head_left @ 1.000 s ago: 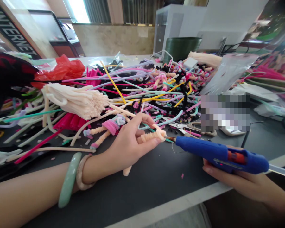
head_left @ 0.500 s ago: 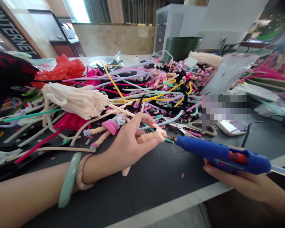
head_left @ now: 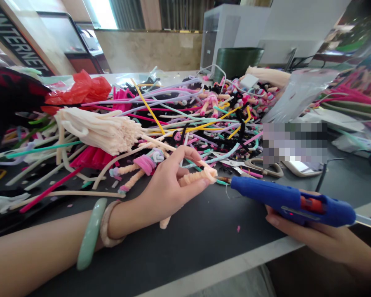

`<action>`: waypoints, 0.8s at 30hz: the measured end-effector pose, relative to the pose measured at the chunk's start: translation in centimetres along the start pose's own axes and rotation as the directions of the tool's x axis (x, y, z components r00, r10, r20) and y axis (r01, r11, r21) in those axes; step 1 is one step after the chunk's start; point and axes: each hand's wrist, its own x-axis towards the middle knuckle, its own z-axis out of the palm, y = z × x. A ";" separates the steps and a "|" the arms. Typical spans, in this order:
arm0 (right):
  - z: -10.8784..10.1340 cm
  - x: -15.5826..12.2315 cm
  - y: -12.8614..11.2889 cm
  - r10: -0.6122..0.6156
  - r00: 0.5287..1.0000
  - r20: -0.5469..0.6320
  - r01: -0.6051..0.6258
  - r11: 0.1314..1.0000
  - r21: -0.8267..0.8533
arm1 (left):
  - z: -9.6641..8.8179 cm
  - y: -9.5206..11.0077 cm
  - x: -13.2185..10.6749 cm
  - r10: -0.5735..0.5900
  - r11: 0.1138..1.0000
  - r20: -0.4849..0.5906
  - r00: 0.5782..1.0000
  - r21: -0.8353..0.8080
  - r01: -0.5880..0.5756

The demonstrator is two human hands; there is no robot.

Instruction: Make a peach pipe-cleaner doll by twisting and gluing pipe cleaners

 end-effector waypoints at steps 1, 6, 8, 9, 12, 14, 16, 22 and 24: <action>0.0 0.0 0.0 0.003 1.000 -0.013 -0.003 1.000 0.002 | 0.0 0.0 0.0 0.000 1.000 0.001 1.000 -0.003 0.000; -0.1 -0.1 -0.1 0.009 1.000 -0.003 -0.009 1.000 0.010 | 0.0 0.0 0.0 -0.004 1.000 0.002 1.000 -0.016 0.004; -0.2 -0.2 0.2 -0.006 1.000 0.005 0.006 1.000 -0.013 | 0.0 0.0 0.0 -0.002 1.000 0.003 1.000 -0.016 0.002; -0.2 -0.2 0.4 -0.013 1.000 0.005 0.013 1.000 -0.023 | 0.0 0.0 0.0 0.002 1.000 0.003 1.000 -0.015 -0.002; -0.3 -0.3 0.8 -0.022 1.000 0.002 0.022 0.999 -0.038 | 0.0 0.0 0.1 0.015 1.000 0.004 1.000 -0.009 -0.015; -0.3 -0.3 0.7 -0.014 1.000 -0.002 0.014 0.999 -0.046 | 0.0 -0.1 0.1 0.016 1.000 0.005 1.000 -0.005 -0.016; -0.4 -0.2 0.4 -0.002 1.000 0.009 0.002 0.999 -0.049 | 0.1 -0.1 0.0 0.014 1.000 0.004 1.000 0.001 -0.014; -0.3 -0.1 0.1 0.007 1.000 0.005 -0.006 1.000 -0.021 | 0.0 0.0 0.0 0.013 1.000 0.006 1.000 0.006 -0.013; -0.2 -0.1 0.2 0.007 0.999 -0.032 -0.008 1.000 -0.029 | -0.1 0.0 0.0 0.017 1.000 0.007 1.000 -0.002 -0.016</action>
